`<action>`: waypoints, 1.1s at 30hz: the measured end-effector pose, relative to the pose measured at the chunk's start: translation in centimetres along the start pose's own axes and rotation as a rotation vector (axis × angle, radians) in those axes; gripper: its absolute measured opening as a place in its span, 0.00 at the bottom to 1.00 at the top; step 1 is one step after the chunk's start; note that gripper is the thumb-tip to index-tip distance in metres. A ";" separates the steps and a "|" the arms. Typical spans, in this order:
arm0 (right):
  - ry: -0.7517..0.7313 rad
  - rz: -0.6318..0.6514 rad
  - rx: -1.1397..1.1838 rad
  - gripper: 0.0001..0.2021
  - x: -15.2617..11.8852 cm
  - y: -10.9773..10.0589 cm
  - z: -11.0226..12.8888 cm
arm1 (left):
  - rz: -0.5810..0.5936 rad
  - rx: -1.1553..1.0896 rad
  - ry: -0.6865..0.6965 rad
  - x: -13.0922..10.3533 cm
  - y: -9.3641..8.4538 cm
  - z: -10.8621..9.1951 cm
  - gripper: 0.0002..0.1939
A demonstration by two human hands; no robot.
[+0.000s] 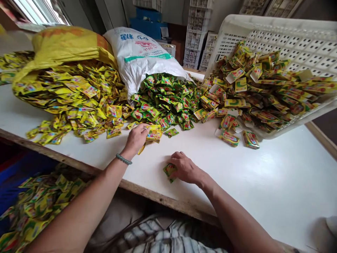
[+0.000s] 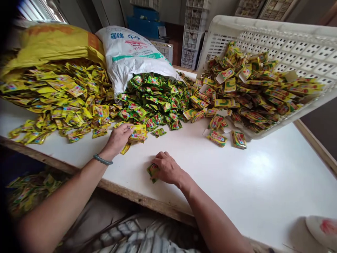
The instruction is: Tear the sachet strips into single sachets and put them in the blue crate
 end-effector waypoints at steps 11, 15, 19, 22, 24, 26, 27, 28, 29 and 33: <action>0.481 -0.281 0.311 0.03 -0.7 -3.6 -5.7 | 0.148 -0.412 -0.237 -4.3 8.0 -1.9 0.21; 0.556 -0.386 0.465 0.08 -1.2 -4.7 -6.9 | 0.150 -0.368 -0.179 -4.9 8.5 -1.9 0.18; 0.558 -0.547 0.959 0.18 -1.1 -4.6 -6.9 | 0.093 -0.305 -0.095 -4.8 8.2 -2.0 0.17; 0.515 -0.611 1.098 0.21 -0.8 -4.3 -6.7 | 0.137 -0.287 -0.044 -5.2 8.6 -2.5 0.17; 0.520 -0.625 1.005 0.22 -0.6 -4.0 -6.9 | 0.184 -0.293 -0.042 -5.6 8.9 -2.8 0.17; 0.541 -0.636 0.882 0.22 -0.6 -3.7 -7.3 | 0.208 -0.315 -0.048 -5.8 9.1 -3.0 0.18; 0.549 -0.646 0.847 0.22 -0.6 -3.7 -7.5 | 0.213 -0.321 -0.050 -5.9 9.1 -3.1 0.19; 0.553 -0.657 0.836 0.22 -0.7 -3.8 -7.7 | 0.215 -0.315 -0.047 -5.9 9.0 -3.2 0.20; 0.553 -0.668 0.838 0.21 -0.7 -3.9 -7.8 | 0.213 -0.289 -0.040 -5.9 8.9 -3.3 0.21; 0.498 -0.669 0.766 0.17 -1.0 -5.0 -7.4 | 0.117 -0.086 0.077 -5.5 7.4 -4.1 0.21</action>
Point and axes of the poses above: each hand's wrist, its own x-axis towards the middle knuckle, its own y-axis out of the palm, z = x × y, the point moved 6 cm from there along x, towards the middle knuckle, and after that the axes turned 7 degrees about -z, right-handed, at the moved point
